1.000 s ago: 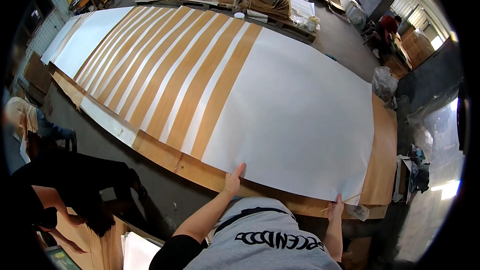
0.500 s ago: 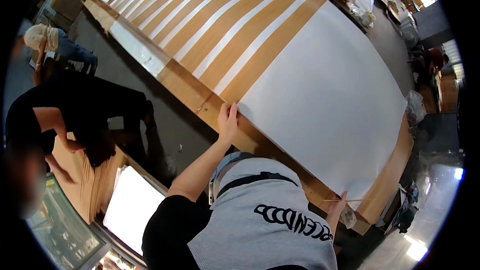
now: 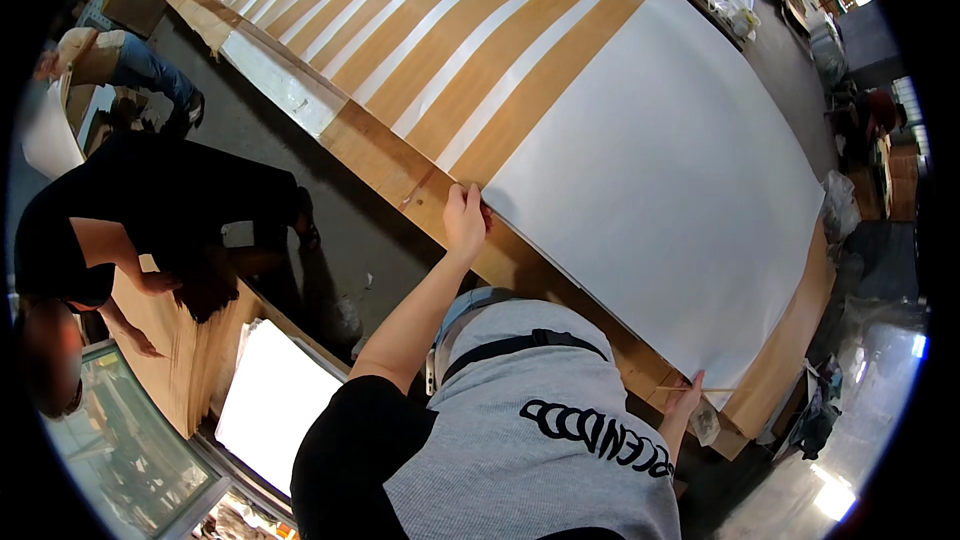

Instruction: The person repeatedly picks up large white sheets and brown kraft paper, places them on a wooden workbench, and smooths them with a thin stick. The person handles the sheets one at a time, aligning them on the bench and occasionally adjusting their position.

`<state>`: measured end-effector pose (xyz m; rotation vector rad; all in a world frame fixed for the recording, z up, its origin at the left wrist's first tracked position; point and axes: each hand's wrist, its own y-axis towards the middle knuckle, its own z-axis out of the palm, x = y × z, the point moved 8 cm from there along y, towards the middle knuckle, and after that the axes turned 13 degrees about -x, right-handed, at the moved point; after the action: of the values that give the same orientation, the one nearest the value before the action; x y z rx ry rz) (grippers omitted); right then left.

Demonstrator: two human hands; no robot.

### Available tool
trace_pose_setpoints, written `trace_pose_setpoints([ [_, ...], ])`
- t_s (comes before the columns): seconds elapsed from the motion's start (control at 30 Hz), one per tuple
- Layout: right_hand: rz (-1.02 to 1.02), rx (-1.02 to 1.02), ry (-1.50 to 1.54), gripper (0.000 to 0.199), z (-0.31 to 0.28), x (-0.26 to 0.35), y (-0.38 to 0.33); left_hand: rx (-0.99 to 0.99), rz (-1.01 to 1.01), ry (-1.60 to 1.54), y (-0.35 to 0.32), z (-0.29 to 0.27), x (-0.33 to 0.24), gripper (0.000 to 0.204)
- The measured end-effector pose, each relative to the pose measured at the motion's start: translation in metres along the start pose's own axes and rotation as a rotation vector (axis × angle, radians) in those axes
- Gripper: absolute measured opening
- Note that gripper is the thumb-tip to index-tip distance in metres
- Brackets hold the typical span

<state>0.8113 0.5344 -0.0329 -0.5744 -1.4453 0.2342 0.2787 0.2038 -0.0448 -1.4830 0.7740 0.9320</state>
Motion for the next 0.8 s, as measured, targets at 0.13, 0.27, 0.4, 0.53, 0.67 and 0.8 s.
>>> trace_pose_setpoints([
  [0.13,-0.018,-0.001,-0.001,0.039,-0.002,-0.001,0.001,-0.010,0.013,0.029,0.001,-0.003,0.000,0.021],
  [0.27,-0.036,-0.003,0.004,0.042,-0.007,-0.002,0.007,-0.016,-0.022,0.081,0.000,-0.002,-0.001,0.022],
  [0.4,-0.064,-0.037,-0.015,0.045,-0.002,0.000,-0.002,-0.002,0.018,0.125,0.004,0.000,-0.002,0.023],
  [0.53,-0.046,-0.004,0.050,0.045,-0.006,-0.004,0.007,0.024,0.013,0.139,0.010,0.002,0.007,0.024],
  [0.67,0.031,-0.130,0.019,0.042,-0.009,-0.006,0.001,-0.122,0.727,0.519,-0.037,0.006,-0.060,0.025],
  [0.8,0.019,-0.094,0.074,0.039,-0.013,-0.009,0.008,0.262,1.273,0.567,-0.129,0.059,-0.095,0.022],
])
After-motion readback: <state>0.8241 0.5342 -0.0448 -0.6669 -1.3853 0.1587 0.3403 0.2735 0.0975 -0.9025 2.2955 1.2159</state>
